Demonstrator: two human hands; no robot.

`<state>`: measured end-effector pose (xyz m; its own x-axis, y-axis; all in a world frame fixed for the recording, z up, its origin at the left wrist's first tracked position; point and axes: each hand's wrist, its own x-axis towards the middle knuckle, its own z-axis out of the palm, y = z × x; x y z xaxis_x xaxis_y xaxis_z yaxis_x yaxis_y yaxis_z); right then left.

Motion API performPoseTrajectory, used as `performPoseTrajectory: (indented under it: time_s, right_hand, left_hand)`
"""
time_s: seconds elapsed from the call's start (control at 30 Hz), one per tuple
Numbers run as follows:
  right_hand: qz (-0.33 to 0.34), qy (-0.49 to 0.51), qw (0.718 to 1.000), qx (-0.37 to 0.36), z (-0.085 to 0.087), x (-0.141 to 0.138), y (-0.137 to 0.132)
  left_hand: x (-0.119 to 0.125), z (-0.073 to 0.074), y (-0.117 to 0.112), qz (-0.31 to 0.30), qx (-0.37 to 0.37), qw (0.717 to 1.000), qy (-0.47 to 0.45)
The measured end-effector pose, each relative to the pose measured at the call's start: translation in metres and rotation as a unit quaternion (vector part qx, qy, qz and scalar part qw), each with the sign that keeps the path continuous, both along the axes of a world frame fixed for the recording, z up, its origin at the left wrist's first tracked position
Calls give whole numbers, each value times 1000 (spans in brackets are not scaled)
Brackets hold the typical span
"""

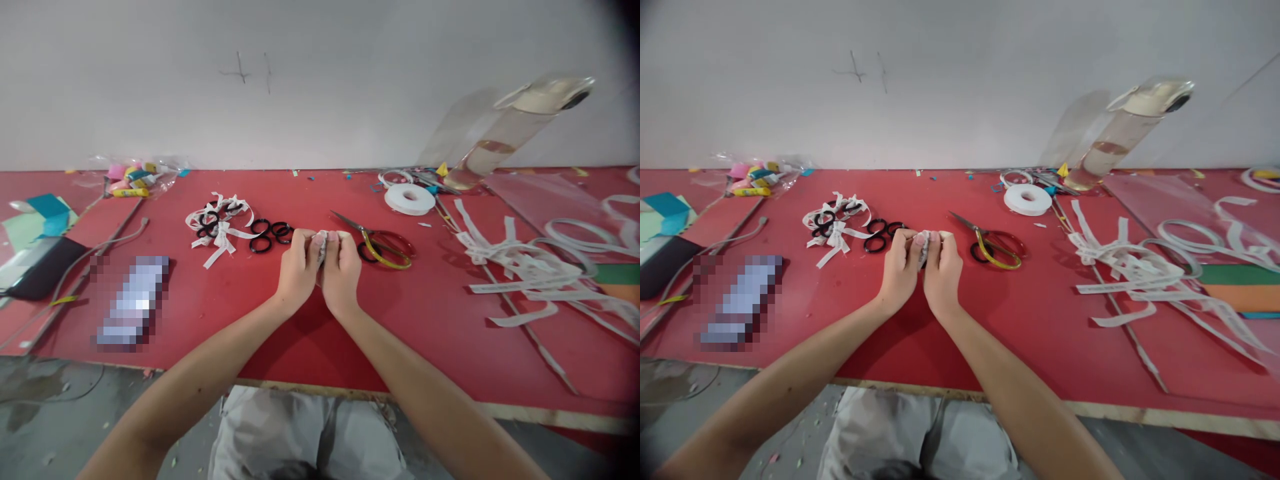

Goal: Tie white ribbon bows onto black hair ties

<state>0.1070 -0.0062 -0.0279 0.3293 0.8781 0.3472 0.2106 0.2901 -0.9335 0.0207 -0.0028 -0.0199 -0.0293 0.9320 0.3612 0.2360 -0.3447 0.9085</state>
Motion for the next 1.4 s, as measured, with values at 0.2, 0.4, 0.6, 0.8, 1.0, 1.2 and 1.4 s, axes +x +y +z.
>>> performPoseTrajectory:
  time_s: [0.2, 0.4, 0.6, 0.8, 1.0, 1.2, 1.4]
  right_hand:
    - [-13, -25, 999, 16, 2, 2, 1]
    - [4, 1, 1000, 24, 2, 3, 1]
    - [86, 79, 993, -6, -1, 1, 4]
    - [59, 36, 998, 7, -1, 1, 4]
    - [46, 69, 996, 21, 5, -3, -2]
    - [64, 122, 990, -26, 6, -2, -1]
    - [104, 112, 988, -35, 4, 1, 2]
  left_hand:
    - [-1, -1, 7, -72, -26, 992, -103]
    - [-1, 0, 11, -88, -88, 978, -168]
    - [0, -6, 11, -55, -134, 969, -202]
    - [5, -10, 5, 4, -81, 979, -187]
    - [7, -4, -5, 37, -37, 987, -151]
    - [4, -4, 0, -1, -27, 988, -149]
    - [-1, -4, 10, -39, -79, 983, -164]
